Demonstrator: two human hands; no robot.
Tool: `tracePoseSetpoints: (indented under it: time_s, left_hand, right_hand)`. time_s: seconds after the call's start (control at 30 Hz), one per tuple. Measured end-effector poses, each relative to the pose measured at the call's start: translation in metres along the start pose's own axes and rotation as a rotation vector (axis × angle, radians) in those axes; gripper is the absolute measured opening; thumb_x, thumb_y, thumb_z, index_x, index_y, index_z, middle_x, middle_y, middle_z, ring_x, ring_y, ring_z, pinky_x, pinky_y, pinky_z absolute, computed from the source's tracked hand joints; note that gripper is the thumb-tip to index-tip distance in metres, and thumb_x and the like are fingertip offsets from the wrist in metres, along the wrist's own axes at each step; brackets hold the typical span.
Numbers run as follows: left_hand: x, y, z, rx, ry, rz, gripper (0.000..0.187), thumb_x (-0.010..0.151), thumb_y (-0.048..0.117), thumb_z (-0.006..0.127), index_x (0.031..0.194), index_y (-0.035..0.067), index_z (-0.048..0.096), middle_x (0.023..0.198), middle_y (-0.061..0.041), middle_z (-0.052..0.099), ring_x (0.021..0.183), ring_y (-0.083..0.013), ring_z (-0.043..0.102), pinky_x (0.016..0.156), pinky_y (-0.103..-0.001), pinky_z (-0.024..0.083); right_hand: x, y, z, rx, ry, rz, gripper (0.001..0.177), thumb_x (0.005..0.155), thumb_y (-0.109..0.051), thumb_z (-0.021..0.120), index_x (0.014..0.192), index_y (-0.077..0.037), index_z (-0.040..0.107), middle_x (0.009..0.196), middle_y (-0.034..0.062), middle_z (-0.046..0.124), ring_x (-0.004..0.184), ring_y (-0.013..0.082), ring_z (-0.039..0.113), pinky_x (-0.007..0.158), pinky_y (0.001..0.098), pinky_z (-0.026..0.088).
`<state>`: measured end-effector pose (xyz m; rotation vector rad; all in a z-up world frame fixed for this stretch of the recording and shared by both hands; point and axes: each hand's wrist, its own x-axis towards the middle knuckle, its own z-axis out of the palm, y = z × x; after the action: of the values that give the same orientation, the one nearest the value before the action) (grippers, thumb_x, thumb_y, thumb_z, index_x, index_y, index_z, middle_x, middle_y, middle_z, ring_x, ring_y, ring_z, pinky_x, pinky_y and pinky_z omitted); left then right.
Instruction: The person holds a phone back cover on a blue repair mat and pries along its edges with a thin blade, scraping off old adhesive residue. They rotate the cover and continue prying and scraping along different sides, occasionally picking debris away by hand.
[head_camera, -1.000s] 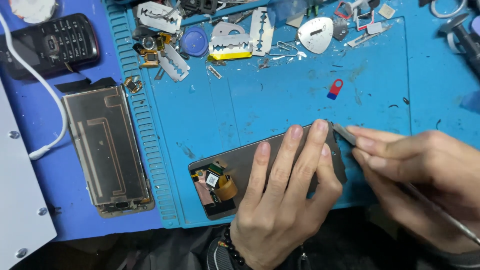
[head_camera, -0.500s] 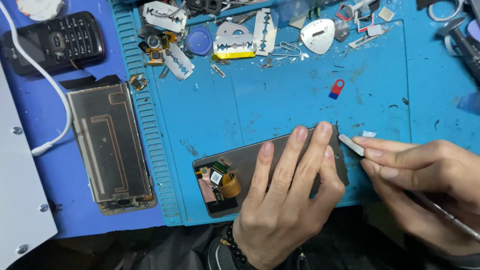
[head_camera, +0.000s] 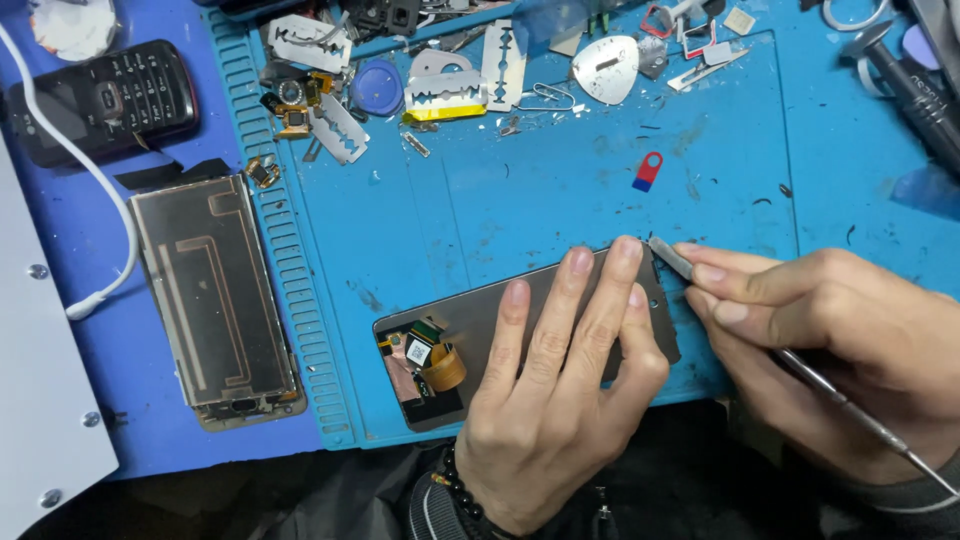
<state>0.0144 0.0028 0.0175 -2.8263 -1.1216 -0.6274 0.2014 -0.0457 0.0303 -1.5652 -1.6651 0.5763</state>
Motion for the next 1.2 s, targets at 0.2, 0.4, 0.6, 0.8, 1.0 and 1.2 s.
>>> tracePoseSetpoints:
  time_s: [0.2, 0.4, 0.6, 0.8, 1.0, 1.2]
  left_hand:
    - [-0.003, -0.002, 0.001, 0.017, -0.002, 0.007, 0.013, 0.105, 0.019, 0.08, 0.111, 0.018, 0.069, 0.148, -0.003, 0.063, 0.138, -0.0203, 0.061, 0.117, -0.041, 0.043]
    - [-0.001, -0.002, 0.001, 0.025, 0.012, -0.002, 0.013, 0.105, 0.019, 0.081, 0.11, 0.019, 0.069, 0.147, -0.002, 0.064, 0.136, -0.0197, 0.062, 0.116, -0.041, 0.044]
    - [-0.001, -0.001, -0.001, 0.024, 0.0, 0.003, 0.012, 0.105, 0.018, 0.081, 0.111, 0.018, 0.07, 0.147, -0.003, 0.064, 0.138, -0.0203, 0.06, 0.117, -0.041, 0.043]
    - [-0.002, 0.0, -0.001, 0.009, -0.006, 0.005, 0.012, 0.104, 0.017, 0.08, 0.111, 0.018, 0.072, 0.148, -0.004, 0.063, 0.139, -0.021, 0.058, 0.117, -0.042, 0.043]
    - [-0.002, 0.001, 0.0, 0.016, -0.012, 0.01, 0.012, 0.104, 0.018, 0.079, 0.113, 0.017, 0.071, 0.148, -0.004, 0.063, 0.139, -0.0214, 0.059, 0.117, -0.042, 0.042]
    - [-0.002, 0.001, 0.002, 0.022, 0.013, 0.007, 0.011, 0.104, 0.018, 0.081, 0.11, 0.018, 0.071, 0.147, -0.003, 0.064, 0.137, -0.0202, 0.061, 0.117, -0.041, 0.043]
  right_hand:
    - [-0.01, 0.003, 0.0, 0.02, 0.013, 0.053, 0.022, 0.079, 0.012, 0.076, 0.072, 0.001, 0.059, 0.083, 0.0112, 0.066, 0.113, 0.0345, 0.079, 0.095, 0.0354, 0.07]
    - [-0.005, -0.002, 0.003, 0.002, 0.035, 0.058, 0.028, 0.081, 0.013, 0.076, 0.07, 0.002, 0.053, 0.082, 0.0124, 0.065, 0.11, 0.0338, 0.079, 0.093, 0.0356, 0.069]
    - [-0.006, 0.001, 0.0, -0.001, -0.002, 0.0, 0.018, 0.078, 0.013, 0.077, 0.08, 0.004, 0.061, 0.087, 0.0133, 0.068, 0.109, 0.0331, 0.079, 0.097, 0.0374, 0.068]
    - [-0.006, -0.001, -0.001, -0.006, -0.004, 0.011, 0.02, 0.077, 0.013, 0.078, 0.074, 0.002, 0.061, 0.085, 0.0117, 0.069, 0.11, 0.0329, 0.079, 0.094, 0.035, 0.068]
    - [-0.005, -0.002, -0.003, 0.003, 0.0, -0.006, 0.02, 0.076, 0.013, 0.077, 0.073, 0.003, 0.06, 0.083, 0.0125, 0.069, 0.105, 0.0323, 0.08, 0.093, 0.0361, 0.069]
    - [-0.002, -0.001, -0.004, 0.01, 0.013, -0.004, 0.021, 0.076, 0.014, 0.078, 0.073, 0.005, 0.059, 0.079, 0.0126, 0.066, 0.1, 0.0319, 0.08, 0.095, 0.038, 0.069]
